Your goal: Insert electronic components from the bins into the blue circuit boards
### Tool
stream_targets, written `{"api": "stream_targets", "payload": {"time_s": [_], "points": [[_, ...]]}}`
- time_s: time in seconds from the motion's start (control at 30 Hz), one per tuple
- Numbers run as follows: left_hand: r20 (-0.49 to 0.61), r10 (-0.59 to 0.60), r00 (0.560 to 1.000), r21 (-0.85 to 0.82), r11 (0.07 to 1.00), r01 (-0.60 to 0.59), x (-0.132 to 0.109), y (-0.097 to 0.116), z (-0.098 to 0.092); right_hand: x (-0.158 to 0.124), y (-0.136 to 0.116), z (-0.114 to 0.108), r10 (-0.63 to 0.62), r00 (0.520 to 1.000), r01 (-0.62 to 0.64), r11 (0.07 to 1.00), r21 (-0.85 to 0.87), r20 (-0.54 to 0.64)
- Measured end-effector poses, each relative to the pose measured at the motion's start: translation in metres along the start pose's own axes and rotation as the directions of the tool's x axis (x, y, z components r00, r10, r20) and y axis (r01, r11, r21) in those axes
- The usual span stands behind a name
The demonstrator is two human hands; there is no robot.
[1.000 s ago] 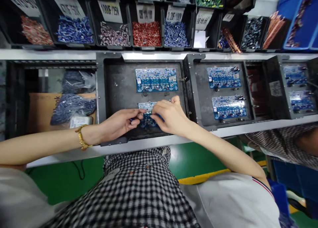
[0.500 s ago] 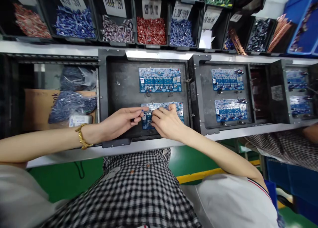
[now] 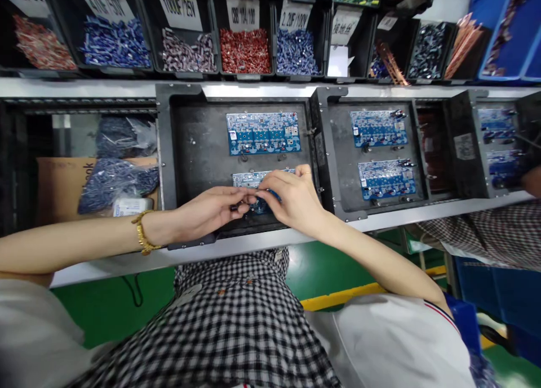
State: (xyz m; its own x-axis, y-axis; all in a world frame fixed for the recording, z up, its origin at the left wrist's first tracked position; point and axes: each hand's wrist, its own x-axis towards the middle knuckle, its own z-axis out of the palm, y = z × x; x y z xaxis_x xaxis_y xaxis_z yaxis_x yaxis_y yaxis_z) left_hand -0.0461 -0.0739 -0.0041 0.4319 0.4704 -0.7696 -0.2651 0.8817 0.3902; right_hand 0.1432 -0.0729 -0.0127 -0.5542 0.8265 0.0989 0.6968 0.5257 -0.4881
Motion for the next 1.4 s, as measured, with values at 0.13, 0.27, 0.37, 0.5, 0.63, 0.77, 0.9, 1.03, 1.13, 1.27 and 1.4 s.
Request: {"api": "stream_targets", "payload": {"time_s": [0.13,0.27,0.37,0.5,0.63,0.77,0.9,1.03,1.13,1.27,1.4], "points": [[-0.011,0.007,1.000,0.043,0.999,-0.007,0.005,0.002,-0.003,-0.017,0.018,0.003,0.046,0.982,-0.039,0.998,-0.041,0.182],[0.021,0.024,0.999,0.084,0.996,-0.026,0.012,0.004,-0.003,-0.021,0.027,0.007,0.009,0.971,-0.004,1.000,-0.023,0.239],[-0.002,-0.005,1.000,0.037,0.999,0.005,0.016,0.006,-0.002,-0.019,0.027,0.006,-0.022,0.969,0.029,0.999,-0.024,0.248],[-0.012,-0.020,1.000,0.045,0.999,0.020,0.016,0.009,0.000,-0.019,0.025,0.004,-0.057,0.969,0.070,0.996,-0.047,0.241],[-0.030,-0.014,0.999,0.092,0.996,0.017,0.014,0.009,0.001,-0.020,0.025,0.004,-0.058,0.968,0.082,0.992,-0.092,0.243],[-0.021,-0.022,1.000,0.099,0.995,0.024,0.015,0.006,0.000,-0.024,0.024,0.008,-0.107,0.966,0.142,0.981,-0.133,0.237],[-0.034,-0.035,0.999,0.107,0.994,0.038,0.015,0.001,-0.001,-0.025,0.020,0.007,-0.055,0.977,0.076,0.993,-0.095,0.207],[0.002,-0.014,1.000,0.135,0.991,0.014,0.013,-0.011,0.008,-0.011,0.010,-0.003,0.106,0.987,-0.122,0.984,0.128,0.123],[0.068,-0.065,0.996,0.181,0.982,0.052,0.011,-0.002,0.010,-0.002,0.007,-0.012,0.080,0.995,-0.089,0.981,0.171,0.061],[-0.053,0.242,0.969,0.417,0.887,-0.199,0.018,0.075,-0.023,-0.014,0.025,-0.022,0.045,0.997,-0.043,0.998,-0.040,0.059],[-0.047,0.947,0.317,0.920,0.165,-0.356,0.040,0.174,-0.068,-0.035,0.047,-0.023,0.037,0.978,-0.012,0.993,-0.121,0.206]]}}
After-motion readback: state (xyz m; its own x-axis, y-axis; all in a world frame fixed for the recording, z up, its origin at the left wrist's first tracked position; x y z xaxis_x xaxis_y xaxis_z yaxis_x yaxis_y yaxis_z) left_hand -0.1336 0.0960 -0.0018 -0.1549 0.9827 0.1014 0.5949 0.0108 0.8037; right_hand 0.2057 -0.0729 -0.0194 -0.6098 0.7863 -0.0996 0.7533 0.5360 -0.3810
